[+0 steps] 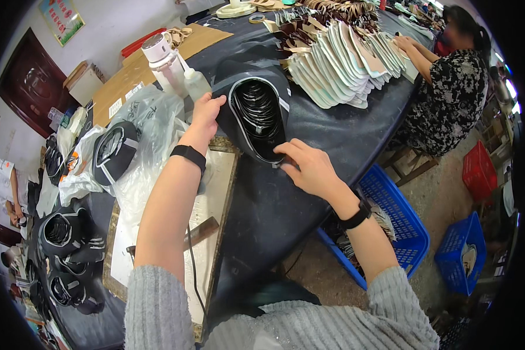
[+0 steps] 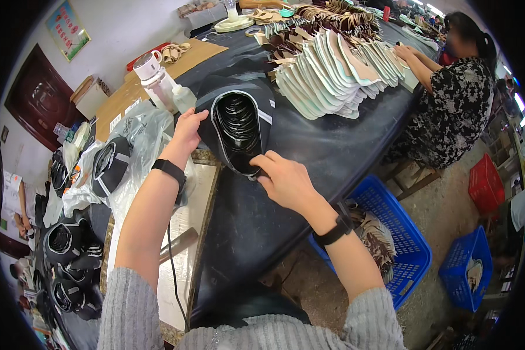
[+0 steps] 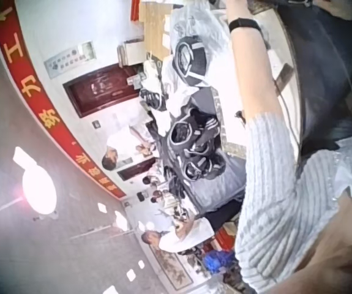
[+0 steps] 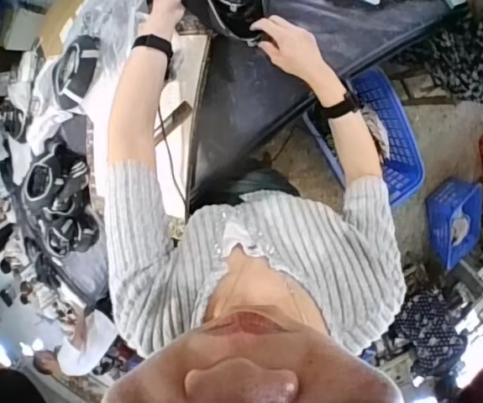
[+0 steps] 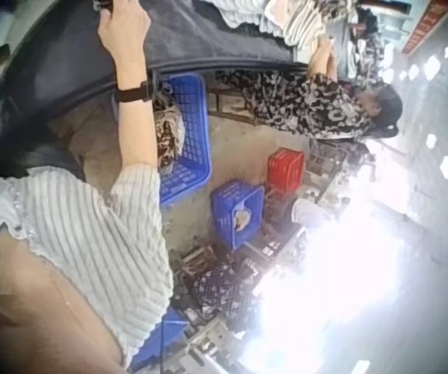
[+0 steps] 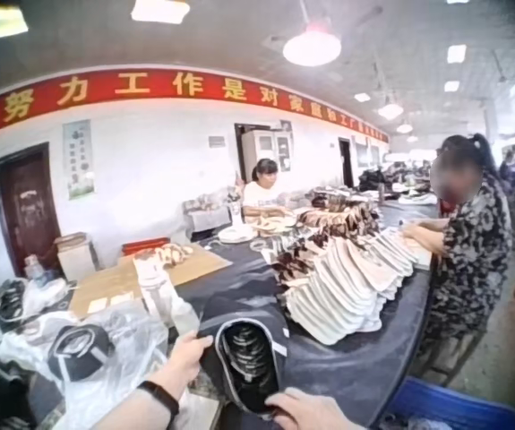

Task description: Manually assemble and hammer components of a shoe upper.

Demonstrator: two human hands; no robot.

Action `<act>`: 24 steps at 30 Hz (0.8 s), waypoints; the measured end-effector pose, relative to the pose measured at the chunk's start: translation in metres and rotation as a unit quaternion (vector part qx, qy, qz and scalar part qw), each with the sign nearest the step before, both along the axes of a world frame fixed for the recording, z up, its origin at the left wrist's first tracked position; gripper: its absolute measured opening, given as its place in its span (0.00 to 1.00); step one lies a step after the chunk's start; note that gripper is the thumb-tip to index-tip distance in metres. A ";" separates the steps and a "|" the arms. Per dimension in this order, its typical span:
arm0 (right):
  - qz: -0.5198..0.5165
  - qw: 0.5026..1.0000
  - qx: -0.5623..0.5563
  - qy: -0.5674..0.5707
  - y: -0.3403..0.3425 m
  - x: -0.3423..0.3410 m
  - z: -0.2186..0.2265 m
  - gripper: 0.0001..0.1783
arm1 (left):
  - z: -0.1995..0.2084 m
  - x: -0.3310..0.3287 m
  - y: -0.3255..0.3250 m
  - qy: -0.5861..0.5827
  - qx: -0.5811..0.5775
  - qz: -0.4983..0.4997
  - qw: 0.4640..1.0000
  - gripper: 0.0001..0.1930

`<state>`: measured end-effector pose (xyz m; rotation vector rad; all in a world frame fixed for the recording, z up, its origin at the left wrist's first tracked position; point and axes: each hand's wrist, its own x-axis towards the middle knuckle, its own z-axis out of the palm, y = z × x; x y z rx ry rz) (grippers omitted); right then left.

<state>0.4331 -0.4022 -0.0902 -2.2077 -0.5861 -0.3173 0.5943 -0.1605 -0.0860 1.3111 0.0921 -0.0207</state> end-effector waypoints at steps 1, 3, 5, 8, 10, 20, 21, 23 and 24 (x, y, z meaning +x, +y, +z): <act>0.002 0.999 -0.010 -0.039 0.002 0.007 -0.002 0.18 | 0.000 0.002 0.001 -0.008 0.008 0.028 1.000 0.11; 0.000 1.000 0.023 0.006 -0.003 0.022 0.004 0.10 | 0.004 0.010 0.005 -0.016 0.015 0.049 0.999 0.11; 0.025 0.958 0.140 0.250 -0.010 0.034 0.018 0.09 | 0.002 0.021 0.007 -0.021 0.020 0.066 0.997 0.10; 0.053 0.953 0.130 0.270 -0.020 0.047 0.033 0.10 | -0.004 0.039 0.004 -0.042 0.068 0.098 0.992 0.10; 0.061 0.950 0.127 0.277 -0.019 0.052 0.040 0.11 | -0.015 0.053 0.010 -0.039 0.103 0.112 0.988 0.13; -0.015 0.959 -0.281 -0.017 0.007 0.039 0.025 0.18 | -0.003 0.022 0.019 -0.012 0.250 0.112 0.962 0.19; 0.004 0.933 -0.360 -0.010 0.021 0.034 0.020 0.21 | -0.008 0.019 0.041 -0.054 0.339 0.152 0.927 0.18; 0.003 0.941 -0.338 -0.029 0.026 0.015 0.024 0.29 | -0.011 -0.004 0.042 -0.089 0.403 0.211 0.886 0.20; -0.014 0.958 -0.288 0.004 0.039 0.004 0.040 0.33 | -0.018 -0.008 0.052 -0.137 0.379 0.186 0.896 0.22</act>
